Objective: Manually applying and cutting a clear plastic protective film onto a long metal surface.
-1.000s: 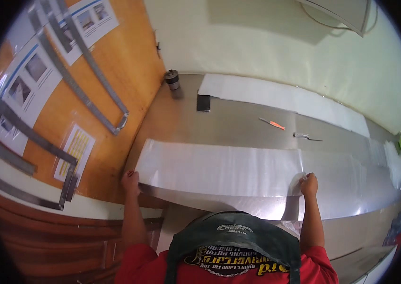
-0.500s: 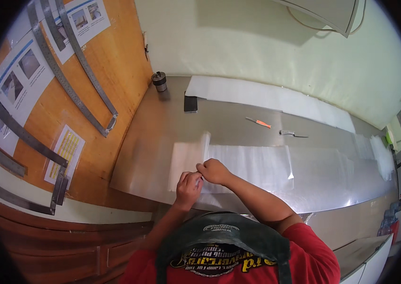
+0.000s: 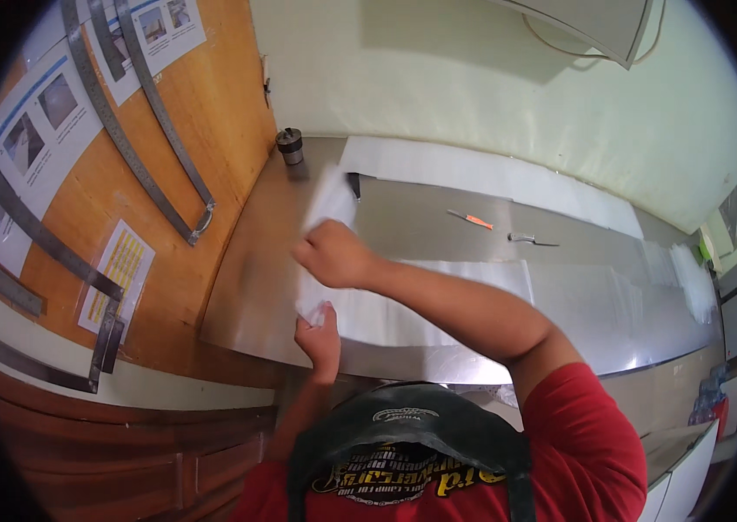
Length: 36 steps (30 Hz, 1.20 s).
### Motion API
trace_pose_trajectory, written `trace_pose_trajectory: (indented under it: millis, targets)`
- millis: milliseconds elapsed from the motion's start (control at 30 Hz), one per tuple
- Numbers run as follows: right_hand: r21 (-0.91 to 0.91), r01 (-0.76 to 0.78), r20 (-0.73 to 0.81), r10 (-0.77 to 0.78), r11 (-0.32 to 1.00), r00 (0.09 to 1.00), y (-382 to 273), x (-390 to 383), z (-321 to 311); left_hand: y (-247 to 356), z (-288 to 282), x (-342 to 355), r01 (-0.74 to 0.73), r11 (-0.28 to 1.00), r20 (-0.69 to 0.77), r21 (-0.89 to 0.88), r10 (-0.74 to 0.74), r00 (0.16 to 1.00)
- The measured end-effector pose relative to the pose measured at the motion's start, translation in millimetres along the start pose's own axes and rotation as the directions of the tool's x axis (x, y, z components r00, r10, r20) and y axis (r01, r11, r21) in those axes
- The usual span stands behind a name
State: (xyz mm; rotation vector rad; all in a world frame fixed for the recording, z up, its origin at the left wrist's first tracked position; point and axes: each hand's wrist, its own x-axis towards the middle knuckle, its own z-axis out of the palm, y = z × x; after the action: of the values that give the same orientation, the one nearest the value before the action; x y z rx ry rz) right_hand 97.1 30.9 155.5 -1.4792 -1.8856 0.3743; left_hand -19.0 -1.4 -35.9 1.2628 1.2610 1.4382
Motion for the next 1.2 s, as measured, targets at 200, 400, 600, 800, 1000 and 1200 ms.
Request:
trace_pose_trajectory:
  millis: [200,400,600,800,1000,1200]
  targets:
    - [-0.002,0.32,-0.044,-0.32,0.947,0.947,-108,88,-39,24,41,-18,0.125,0.987,0.16,-0.105,-0.107,0.981]
    - [0.129,0.282,-0.121,-0.267,0.951,0.956,-196,107,-156,6,55,7,-0.085,0.994,-0.1,0.075,0.093,0.991]
    - [0.796,0.435,-0.242,-0.438,0.42,0.866,-143,52,-327,-46,22,57,-0.161,0.981,-0.101,0.106,0.172,0.98]
    - [0.827,0.432,-0.543,0.312,0.36,0.779,23,-58,-336,-101,-101,112,-0.384,0.779,-0.041,0.496,0.462,0.886]
    - [0.916,-0.112,-0.202,0.685,0.385,0.7,247,-270,-247,-95,-159,131,-0.539,0.54,0.248,0.647,0.52,0.817]
    - [0.723,-0.449,-0.141,0.747,0.526,0.649,271,-333,-175,-93,-190,139,-0.566,0.449,0.467,0.691,0.32,0.824]
